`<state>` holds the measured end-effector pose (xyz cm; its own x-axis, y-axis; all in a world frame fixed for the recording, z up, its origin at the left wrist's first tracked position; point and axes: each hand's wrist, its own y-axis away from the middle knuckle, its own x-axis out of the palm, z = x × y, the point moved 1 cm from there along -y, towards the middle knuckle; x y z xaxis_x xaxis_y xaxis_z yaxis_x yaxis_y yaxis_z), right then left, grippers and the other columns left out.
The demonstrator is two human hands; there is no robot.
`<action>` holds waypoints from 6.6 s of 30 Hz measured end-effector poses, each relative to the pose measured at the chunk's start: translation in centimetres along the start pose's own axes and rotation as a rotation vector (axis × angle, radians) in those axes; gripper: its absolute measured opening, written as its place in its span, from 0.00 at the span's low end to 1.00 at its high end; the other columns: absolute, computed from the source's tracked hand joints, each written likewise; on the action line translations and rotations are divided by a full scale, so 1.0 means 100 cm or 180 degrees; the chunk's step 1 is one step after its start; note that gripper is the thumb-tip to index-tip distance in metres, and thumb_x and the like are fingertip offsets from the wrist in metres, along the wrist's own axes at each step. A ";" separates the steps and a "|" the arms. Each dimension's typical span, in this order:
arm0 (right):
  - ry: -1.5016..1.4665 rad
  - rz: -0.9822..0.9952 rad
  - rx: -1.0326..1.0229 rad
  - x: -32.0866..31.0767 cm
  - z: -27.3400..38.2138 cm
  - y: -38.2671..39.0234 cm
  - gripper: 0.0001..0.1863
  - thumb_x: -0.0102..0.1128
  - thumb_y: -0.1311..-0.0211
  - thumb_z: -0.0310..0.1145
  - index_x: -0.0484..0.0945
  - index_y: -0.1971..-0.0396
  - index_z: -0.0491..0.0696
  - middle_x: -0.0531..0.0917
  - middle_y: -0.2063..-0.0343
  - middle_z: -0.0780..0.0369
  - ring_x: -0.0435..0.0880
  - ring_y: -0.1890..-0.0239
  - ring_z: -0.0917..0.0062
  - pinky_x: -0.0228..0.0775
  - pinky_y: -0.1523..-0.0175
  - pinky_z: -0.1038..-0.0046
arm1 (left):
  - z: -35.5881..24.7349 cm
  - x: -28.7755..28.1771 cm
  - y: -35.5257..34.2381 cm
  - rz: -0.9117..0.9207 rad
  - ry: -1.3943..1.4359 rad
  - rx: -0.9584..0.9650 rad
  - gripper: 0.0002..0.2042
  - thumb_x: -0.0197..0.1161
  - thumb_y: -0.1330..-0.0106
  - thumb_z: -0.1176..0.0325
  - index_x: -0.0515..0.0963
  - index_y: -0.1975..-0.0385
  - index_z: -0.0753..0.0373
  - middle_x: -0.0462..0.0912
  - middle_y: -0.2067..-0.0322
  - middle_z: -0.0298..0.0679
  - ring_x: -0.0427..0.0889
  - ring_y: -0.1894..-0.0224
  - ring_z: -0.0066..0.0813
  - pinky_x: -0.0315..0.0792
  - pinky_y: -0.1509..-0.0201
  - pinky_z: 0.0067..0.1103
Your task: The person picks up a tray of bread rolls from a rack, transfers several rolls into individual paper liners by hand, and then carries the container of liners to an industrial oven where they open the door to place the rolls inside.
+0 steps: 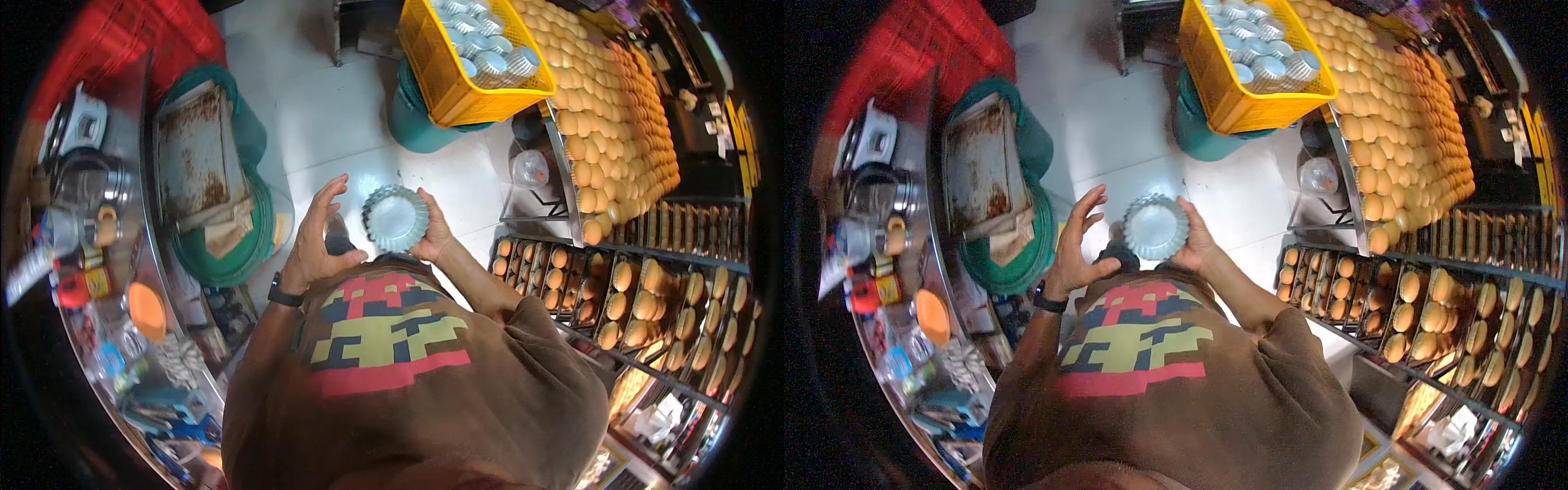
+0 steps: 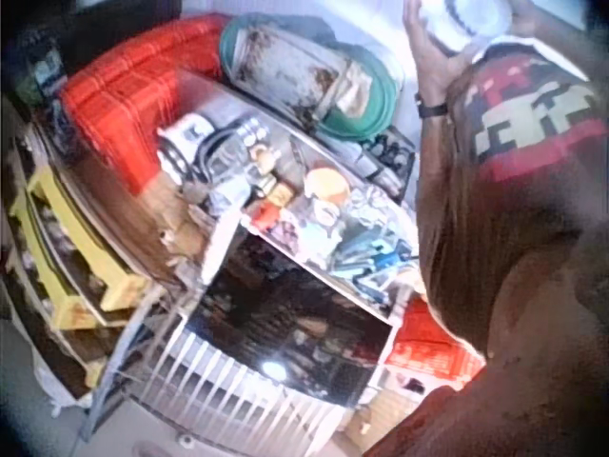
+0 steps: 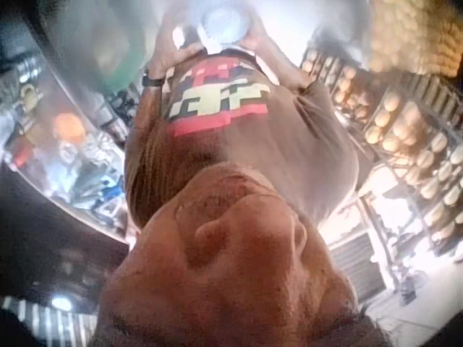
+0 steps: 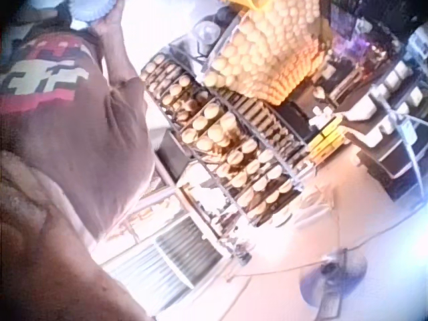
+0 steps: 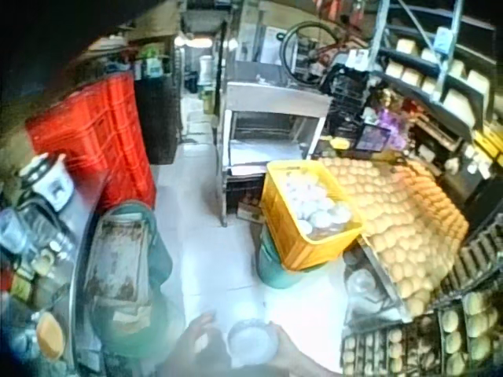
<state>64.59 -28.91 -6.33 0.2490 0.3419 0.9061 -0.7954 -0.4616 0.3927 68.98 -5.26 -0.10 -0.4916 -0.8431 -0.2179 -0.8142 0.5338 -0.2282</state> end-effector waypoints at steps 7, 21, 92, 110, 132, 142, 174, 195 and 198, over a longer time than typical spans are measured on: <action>0.0619 -0.0414 -0.1570 -0.009 0.152 -0.016 0.39 0.46 0.34 0.64 0.67 0.36 0.48 0.74 0.39 0.56 0.74 0.37 0.60 0.63 0.31 0.53 | 0.023 -0.050 -0.073 0.0057 -0.0110 -0.0396 0.41 0.74 0.51 0.61 0.64 0.33 0.60 0.69 0.37 0.44 0.72 0.38 0.38 0.69 0.37 0.35; 0.7646 -0.1101 -0.0774 -0.030 0.446 -0.086 0.32 0.67 0.44 0.56 0.78 0.43 0.53 0.83 0.50 0.52 0.84 0.52 0.60 0.73 0.44 0.62 | 0.067 -0.009 -0.149 -0.0553 -0.0312 -0.1587 0.34 0.70 0.45 0.75 0.66 0.35 0.62 0.71 0.40 0.41 0.74 0.40 0.32 0.71 0.38 0.30; 0.6110 -0.4712 0.0097 0.004 0.399 -0.317 0.25 0.59 0.41 0.45 0.75 0.51 0.40 0.81 0.57 0.52 0.79 0.53 0.56 0.71 0.51 0.54 | 0.264 -0.446 -0.605 0.0239 -0.0685 -0.1045 0.30 0.69 0.38 0.57 0.70 0.39 0.62 0.76 0.42 0.42 0.78 0.47 0.33 0.76 0.48 0.29; 0.5510 -0.4166 0.0575 0.098 0.610 -0.736 0.22 0.57 0.38 0.44 0.76 0.54 0.41 0.81 0.61 0.53 0.80 0.58 0.60 0.73 0.57 0.58 | 0.591 -0.773 -0.707 0.0116 -0.1667 -0.3801 0.31 0.64 0.38 0.49 0.72 0.40 0.65 0.77 0.44 0.50 0.77 0.43 0.44 0.72 0.41 0.35; 0.5236 -0.2366 0.1038 0.308 0.946 -1.317 0.18 0.56 0.34 0.43 0.77 0.57 0.42 0.82 0.66 0.54 0.82 0.65 0.64 0.74 0.64 0.63 | 0.716 -1.063 -1.415 0.0948 -0.2267 -0.1760 0.34 0.66 0.42 0.43 0.75 0.42 0.63 0.79 0.45 0.50 0.79 0.44 0.45 0.73 0.40 0.35; 0.3213 -0.2402 -0.1150 0.460 1.281 -1.628 0.17 0.57 0.31 0.41 0.79 0.53 0.44 0.82 0.67 0.67 0.80 0.66 0.79 0.74 0.63 0.75 | 0.747 -1.181 -1.451 -0.0411 -0.1266 -0.4095 0.33 0.66 0.48 0.37 0.82 0.56 0.64 0.82 0.52 0.50 0.80 0.47 0.46 0.72 0.41 0.33; 0.4676 -0.2530 0.0268 0.653 1.826 -2.363 0.11 0.58 0.33 0.37 0.78 0.56 0.49 0.80 0.68 0.67 0.81 0.76 0.78 0.71 0.73 0.78 | 1.112 -1.615 -2.500 -0.0250 -0.1406 -0.1853 0.23 0.68 0.43 0.52 0.81 0.56 0.64 0.85 0.60 0.50 0.84 0.58 0.42 0.76 0.54 0.36; 0.5108 -0.2762 0.0669 0.791 2.035 -2.819 0.17 0.61 0.42 0.46 0.86 0.60 0.50 0.88 0.68 0.58 0.87 0.67 0.71 0.77 0.58 0.67 | 1.257 -1.969 -3.147 -0.0521 -0.0665 -0.1448 0.25 0.69 0.40 0.55 0.77 0.48 0.65 0.84 0.54 0.48 0.83 0.51 0.39 0.75 0.45 0.29; 0.4937 -0.3125 0.0739 0.861 2.089 -2.919 0.19 0.61 0.42 0.48 0.86 0.60 0.49 0.88 0.71 0.58 0.87 0.68 0.70 0.78 0.58 0.65 | 1.294 -2.030 -3.199 -0.0328 -0.1367 -0.1558 0.26 0.69 0.40 0.55 0.77 0.48 0.66 0.83 0.53 0.49 0.82 0.49 0.41 0.75 0.44 0.30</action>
<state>433.61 -35.76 -10.15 -0.2570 0.8152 -0.5191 -0.5802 0.2995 0.7574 469.20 3.53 -5.61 -0.3194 -0.7332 -0.6003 -0.9467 0.2751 0.1676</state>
